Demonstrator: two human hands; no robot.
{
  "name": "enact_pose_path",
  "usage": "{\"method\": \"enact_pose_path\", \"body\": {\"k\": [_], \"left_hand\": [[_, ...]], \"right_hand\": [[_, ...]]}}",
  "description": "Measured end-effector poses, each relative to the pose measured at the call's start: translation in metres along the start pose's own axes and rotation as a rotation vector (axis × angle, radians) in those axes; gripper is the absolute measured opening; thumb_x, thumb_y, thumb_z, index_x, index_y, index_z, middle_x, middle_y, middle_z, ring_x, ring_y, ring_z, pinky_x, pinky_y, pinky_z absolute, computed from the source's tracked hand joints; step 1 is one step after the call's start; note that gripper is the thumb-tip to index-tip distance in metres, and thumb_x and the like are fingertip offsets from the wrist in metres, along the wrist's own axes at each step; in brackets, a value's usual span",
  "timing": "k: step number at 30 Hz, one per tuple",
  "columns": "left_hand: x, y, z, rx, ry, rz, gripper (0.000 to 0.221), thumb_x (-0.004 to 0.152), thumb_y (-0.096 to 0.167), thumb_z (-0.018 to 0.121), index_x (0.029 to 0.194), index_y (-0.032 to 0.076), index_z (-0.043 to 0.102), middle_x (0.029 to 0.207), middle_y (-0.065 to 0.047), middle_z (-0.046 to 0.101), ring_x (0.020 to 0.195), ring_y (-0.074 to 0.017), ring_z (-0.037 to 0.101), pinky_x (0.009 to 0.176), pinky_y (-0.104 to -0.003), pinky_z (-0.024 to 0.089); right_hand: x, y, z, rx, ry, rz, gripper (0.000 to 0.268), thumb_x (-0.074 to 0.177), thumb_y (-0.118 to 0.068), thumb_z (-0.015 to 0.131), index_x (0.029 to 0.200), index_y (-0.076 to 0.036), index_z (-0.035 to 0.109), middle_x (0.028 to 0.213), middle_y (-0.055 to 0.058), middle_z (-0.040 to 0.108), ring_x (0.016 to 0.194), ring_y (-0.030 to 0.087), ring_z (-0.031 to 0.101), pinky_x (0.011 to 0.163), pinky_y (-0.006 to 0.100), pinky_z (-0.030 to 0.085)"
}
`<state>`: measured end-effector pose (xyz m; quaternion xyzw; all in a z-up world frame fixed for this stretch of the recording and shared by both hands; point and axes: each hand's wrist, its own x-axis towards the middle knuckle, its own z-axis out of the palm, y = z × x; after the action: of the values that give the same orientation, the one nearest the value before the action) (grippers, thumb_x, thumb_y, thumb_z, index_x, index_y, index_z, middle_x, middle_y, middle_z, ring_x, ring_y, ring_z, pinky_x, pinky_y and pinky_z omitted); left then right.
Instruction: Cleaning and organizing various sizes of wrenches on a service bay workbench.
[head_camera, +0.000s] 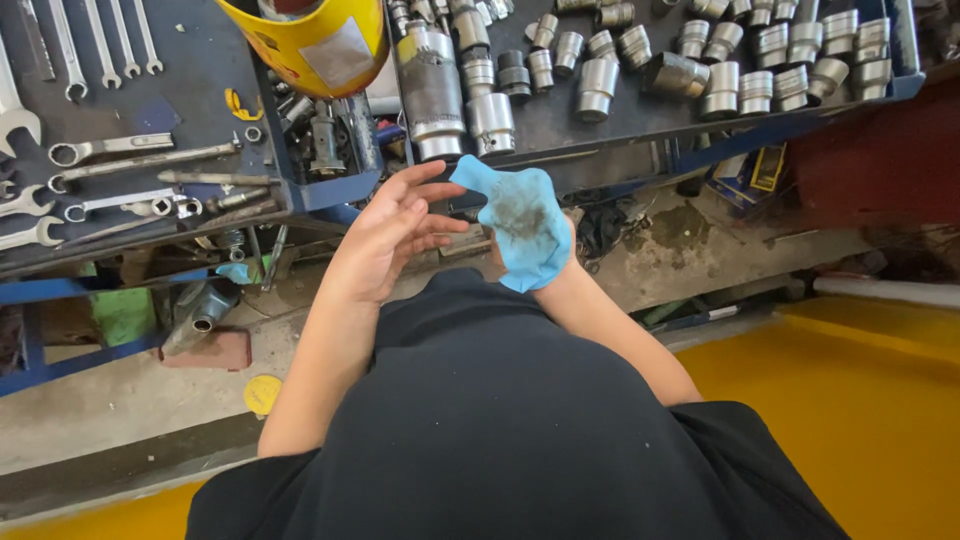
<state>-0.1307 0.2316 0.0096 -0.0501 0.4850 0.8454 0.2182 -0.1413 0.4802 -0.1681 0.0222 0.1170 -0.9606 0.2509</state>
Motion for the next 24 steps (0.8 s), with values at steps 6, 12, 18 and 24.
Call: {"method": "enact_pose_path", "body": {"k": [6,12,18,24], "left_hand": [[0.009,0.002,0.004,0.023,-0.016,-0.006,0.058,0.101,0.029,0.059,0.151,0.005,0.043,0.142,-0.017,0.060,0.111,-0.0253,0.071,0.093,-0.034,0.053],[0.008,-0.001,0.004,0.054,-0.010,0.023,0.059,0.100,0.030,0.060,0.151,0.005,0.043,0.143,-0.018,0.060,0.110,-0.0249,0.071,0.091,-0.033,0.054],[-0.007,-0.001,-0.009,0.037,0.021,0.037,0.061,0.100,0.032,0.060,0.151,0.005,0.042,0.144,-0.018,0.059,0.111,-0.0251,0.071,0.092,-0.034,0.054],[-0.053,0.005,-0.041,-0.021,0.136,0.107,0.061,0.099,0.033,0.063,0.150,0.007,0.043,0.144,-0.016,0.060,0.110,-0.0246,0.071,0.092,-0.035,0.054]], "right_hand": [[-0.006,-0.016,-0.025,0.157,0.049,-0.005,0.032,0.111,-0.023,0.045,0.135,-0.004,0.055,0.129,0.013,0.066,0.117,0.025,0.065,0.099,0.035,0.055],[-0.010,-0.020,0.005,0.096,0.162,-0.157,0.038,0.111,-0.017,0.047,0.143,0.003,0.047,0.133,0.016,0.066,0.114,0.025,0.067,0.098,0.034,0.056],[-0.011,-0.015,0.036,0.265,-0.213,0.219,0.075,0.095,-0.027,0.062,0.158,0.007,0.041,0.119,0.027,0.068,0.073,0.026,0.068,0.060,0.034,0.054],[-0.001,0.017,0.037,0.311,-0.231,0.418,0.050,0.104,-0.038,0.061,0.138,-0.003,0.051,0.104,0.015,0.070,0.074,0.022,0.065,0.064,0.033,0.050]]}}
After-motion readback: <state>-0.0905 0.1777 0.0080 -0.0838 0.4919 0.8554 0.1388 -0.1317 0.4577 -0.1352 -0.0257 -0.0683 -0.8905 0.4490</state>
